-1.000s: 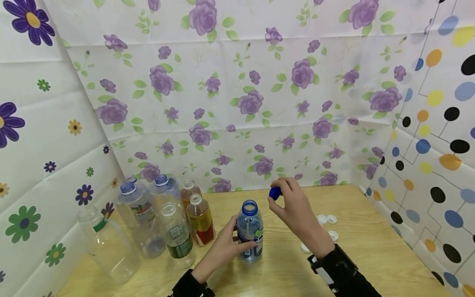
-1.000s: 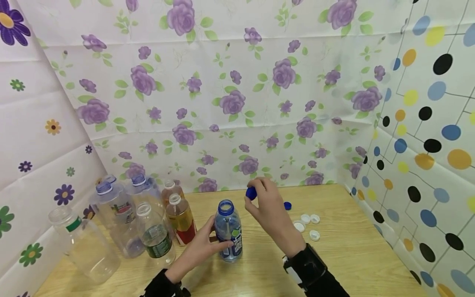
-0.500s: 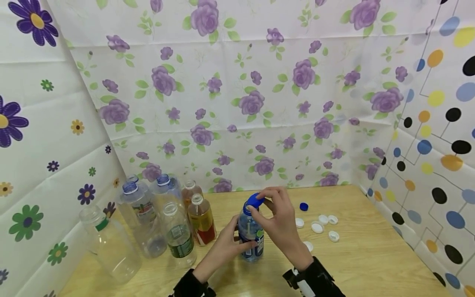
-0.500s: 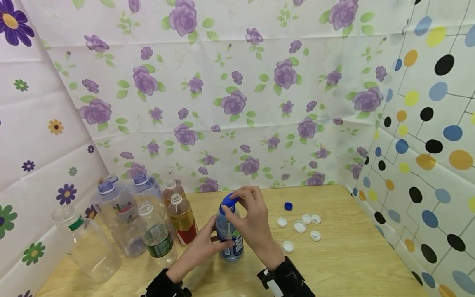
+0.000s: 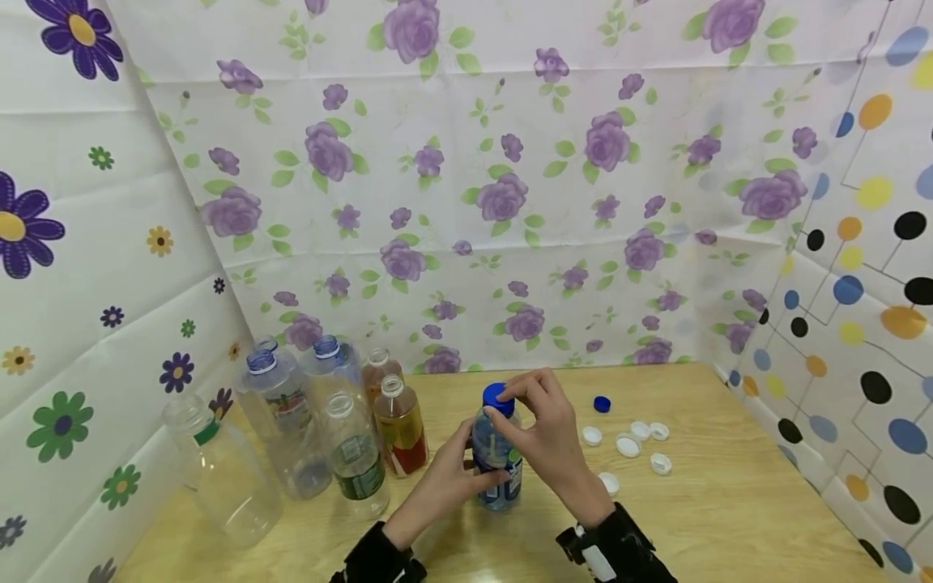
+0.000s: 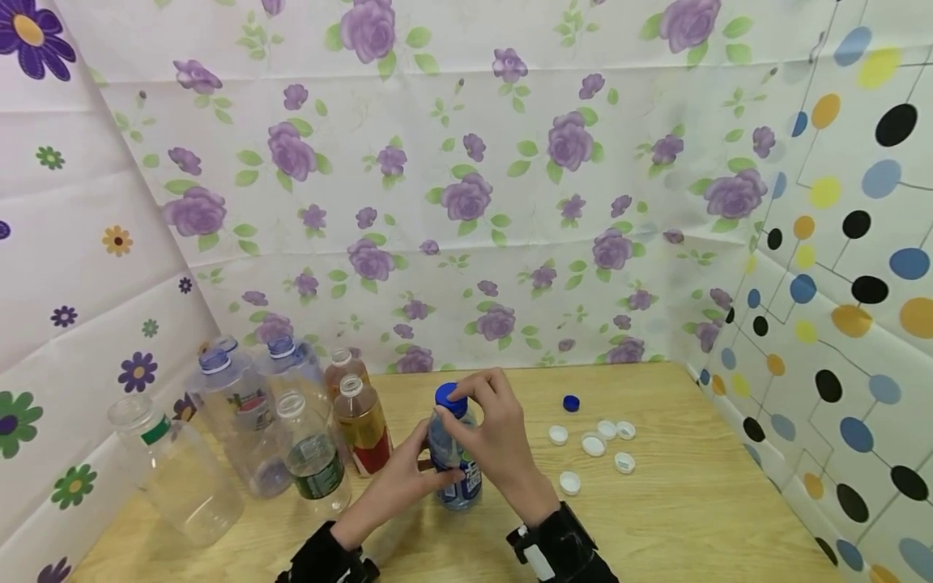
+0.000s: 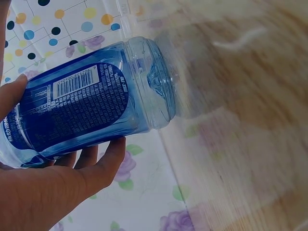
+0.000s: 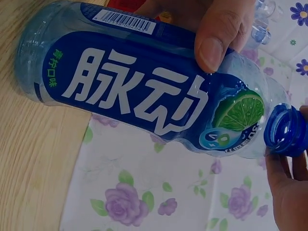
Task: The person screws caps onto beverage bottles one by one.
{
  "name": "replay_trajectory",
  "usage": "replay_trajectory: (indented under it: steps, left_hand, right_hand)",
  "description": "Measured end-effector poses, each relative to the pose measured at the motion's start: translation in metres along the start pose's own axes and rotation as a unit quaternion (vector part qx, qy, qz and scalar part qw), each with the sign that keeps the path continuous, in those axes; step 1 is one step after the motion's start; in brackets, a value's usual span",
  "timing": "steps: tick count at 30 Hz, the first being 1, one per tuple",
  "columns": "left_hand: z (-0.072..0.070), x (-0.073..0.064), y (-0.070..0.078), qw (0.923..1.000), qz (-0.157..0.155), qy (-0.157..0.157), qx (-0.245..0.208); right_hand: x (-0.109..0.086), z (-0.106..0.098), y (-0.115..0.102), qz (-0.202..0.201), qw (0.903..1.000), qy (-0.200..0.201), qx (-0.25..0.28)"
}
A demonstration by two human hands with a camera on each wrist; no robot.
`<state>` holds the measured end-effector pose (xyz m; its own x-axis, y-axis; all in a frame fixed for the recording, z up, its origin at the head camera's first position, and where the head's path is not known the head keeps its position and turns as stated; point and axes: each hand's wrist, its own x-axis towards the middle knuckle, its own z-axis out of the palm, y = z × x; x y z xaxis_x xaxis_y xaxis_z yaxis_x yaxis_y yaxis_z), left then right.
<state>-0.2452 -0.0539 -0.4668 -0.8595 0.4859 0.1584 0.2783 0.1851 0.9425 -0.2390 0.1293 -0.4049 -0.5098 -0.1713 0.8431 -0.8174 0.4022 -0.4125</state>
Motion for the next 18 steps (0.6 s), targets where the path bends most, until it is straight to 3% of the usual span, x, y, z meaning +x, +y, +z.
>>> replay_trajectory:
  steps: [8,18]
  left_hand:
    - [-0.0006,0.001,0.0022,0.9999,-0.004,0.006,0.01]
    - [0.0045,0.0005,0.0017,0.9997,-0.004,0.021,0.006]
  right_hand:
    - [0.0024,-0.0044,-0.0017,0.008,0.9988,-0.021,-0.044]
    - [0.0047,-0.0081,-0.0066,0.014,0.9973,-0.037,-0.062]
